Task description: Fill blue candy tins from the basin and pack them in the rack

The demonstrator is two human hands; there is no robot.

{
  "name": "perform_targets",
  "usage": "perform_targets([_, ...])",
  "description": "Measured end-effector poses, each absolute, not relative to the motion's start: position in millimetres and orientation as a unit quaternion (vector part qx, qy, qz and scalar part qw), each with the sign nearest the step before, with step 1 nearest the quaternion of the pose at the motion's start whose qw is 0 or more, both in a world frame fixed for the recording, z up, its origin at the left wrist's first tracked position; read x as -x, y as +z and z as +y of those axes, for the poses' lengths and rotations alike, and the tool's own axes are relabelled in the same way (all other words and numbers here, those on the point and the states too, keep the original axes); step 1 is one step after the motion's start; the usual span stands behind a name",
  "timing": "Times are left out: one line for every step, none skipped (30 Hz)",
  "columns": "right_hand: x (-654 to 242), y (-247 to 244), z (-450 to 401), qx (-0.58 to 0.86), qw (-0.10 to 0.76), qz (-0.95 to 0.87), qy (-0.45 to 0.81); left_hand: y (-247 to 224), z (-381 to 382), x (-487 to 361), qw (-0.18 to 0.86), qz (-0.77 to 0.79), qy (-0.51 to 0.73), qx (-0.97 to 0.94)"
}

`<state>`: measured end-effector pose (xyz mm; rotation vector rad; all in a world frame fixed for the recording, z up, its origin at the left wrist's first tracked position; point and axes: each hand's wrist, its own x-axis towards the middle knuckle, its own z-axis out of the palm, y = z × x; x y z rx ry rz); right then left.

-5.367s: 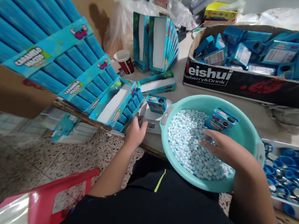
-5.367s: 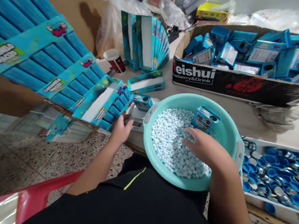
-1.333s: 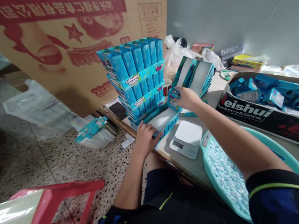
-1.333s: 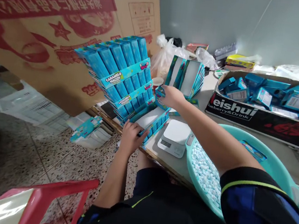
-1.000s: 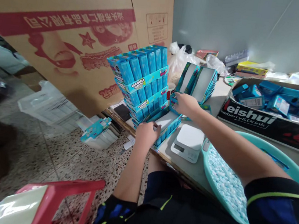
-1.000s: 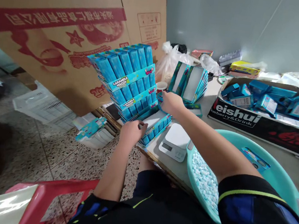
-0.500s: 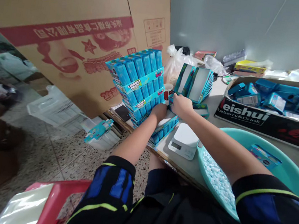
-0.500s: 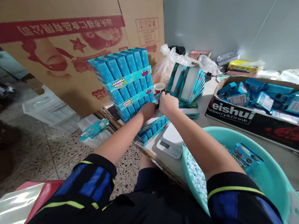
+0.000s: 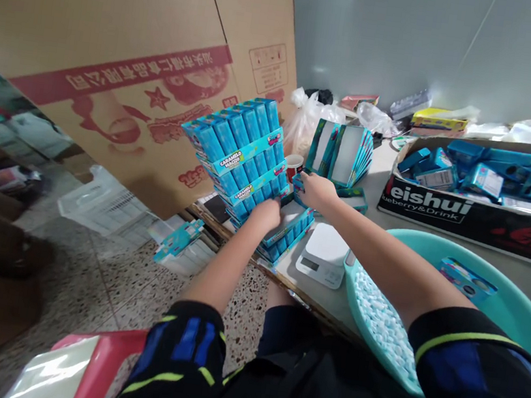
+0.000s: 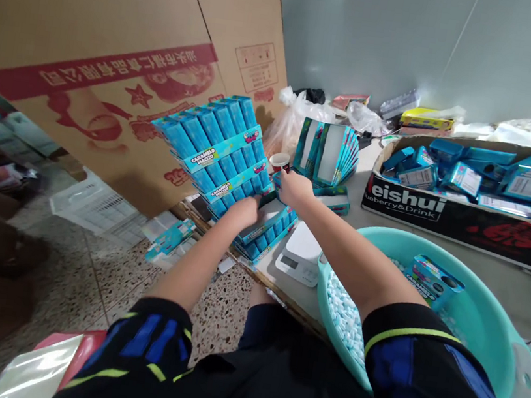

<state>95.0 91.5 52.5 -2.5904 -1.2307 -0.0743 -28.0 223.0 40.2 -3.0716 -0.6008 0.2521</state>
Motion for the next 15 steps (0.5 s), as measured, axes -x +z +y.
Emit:
perform_targets([-95.2, 51.9, 92.0, 0.890, 0.141, -0.432, -0.027, 40.8, 221.6, 44.7, -0.005, -0.188, 0.074, 0.979])
perform_targets([-94.9, 51.6, 92.8, 0.886, 0.146, -0.439, -0.028, 40.0, 220.2, 61.5, -0.011, -0.182, 0.070, 0.981])
perform_targets([-94.4, 51.5, 93.9, 0.881, 0.151, -0.447, -0.029, 38.1, 218.8, 77.5, -0.017, -0.177, 0.066, 0.982])
perform_targets([-93.6, 51.7, 95.3, 0.877, 0.155, -0.455, -0.030, 35.3, 217.4, 91.9, -0.026, -0.173, 0.056, 0.983])
perform_targets([-92.5, 52.1, 97.1, 0.872, 0.158, -0.461, -0.030, 31.9, 216.0, 104.3, -0.041, -0.171, 0.035, 0.984])
perform_targets([-91.3, 52.7, 99.0, 0.869, 0.161, -0.467, -0.030, 28.3, 214.5, 114.3, -0.063, -0.172, 0.009, 0.983])
perform_targets([-89.8, 53.3, 101.1, 0.866, 0.164, -0.472, -0.029, 24.8, 212.8, 121.9, -0.087, -0.175, -0.017, 0.980])
perform_targets([-88.0, 53.9, 103.3, 0.863, 0.167, -0.476, -0.028, 21.9, 210.8, 127.4, -0.112, -0.181, -0.042, 0.976])
perform_targets([-86.0, 54.6, 105.4, 0.861, 0.170, -0.479, -0.027, 19.8, 208.5, 131.2, -0.133, -0.188, -0.063, 0.971])
perform_targets([-84.0, 55.2, 107.4, 0.860, 0.173, -0.480, -0.026, 18.6, 206.2, 133.8, -0.147, -0.196, -0.077, 0.967])
perform_targets([-82.0, 55.8, 108.9, 0.860, 0.175, -0.480, -0.025, 18.2, 204.0, 135.7, -0.154, -0.203, -0.088, 0.963])
perform_targets([-80.2, 56.5, 110.1, 0.860, 0.177, -0.477, -0.024, 18.4, 202.3, 137.2, -0.156, -0.209, -0.096, 0.961])
perform_targets([-78.7, 57.3, 110.6, 0.862, 0.178, -0.473, -0.024, 18.9, 201.3, 138.7, -0.157, -0.215, -0.100, 0.959])
perform_targets([-77.7, 58.1, 110.7, 0.865, 0.179, -0.468, -0.024, 19.4, 201.4, 140.2, -0.158, -0.220, -0.100, 0.957])
perform_targets([-77.2, 59.0, 110.2, 0.868, 0.179, -0.463, -0.025, 19.5, 202.6, 141.6, -0.161, -0.223, -0.099, 0.956])
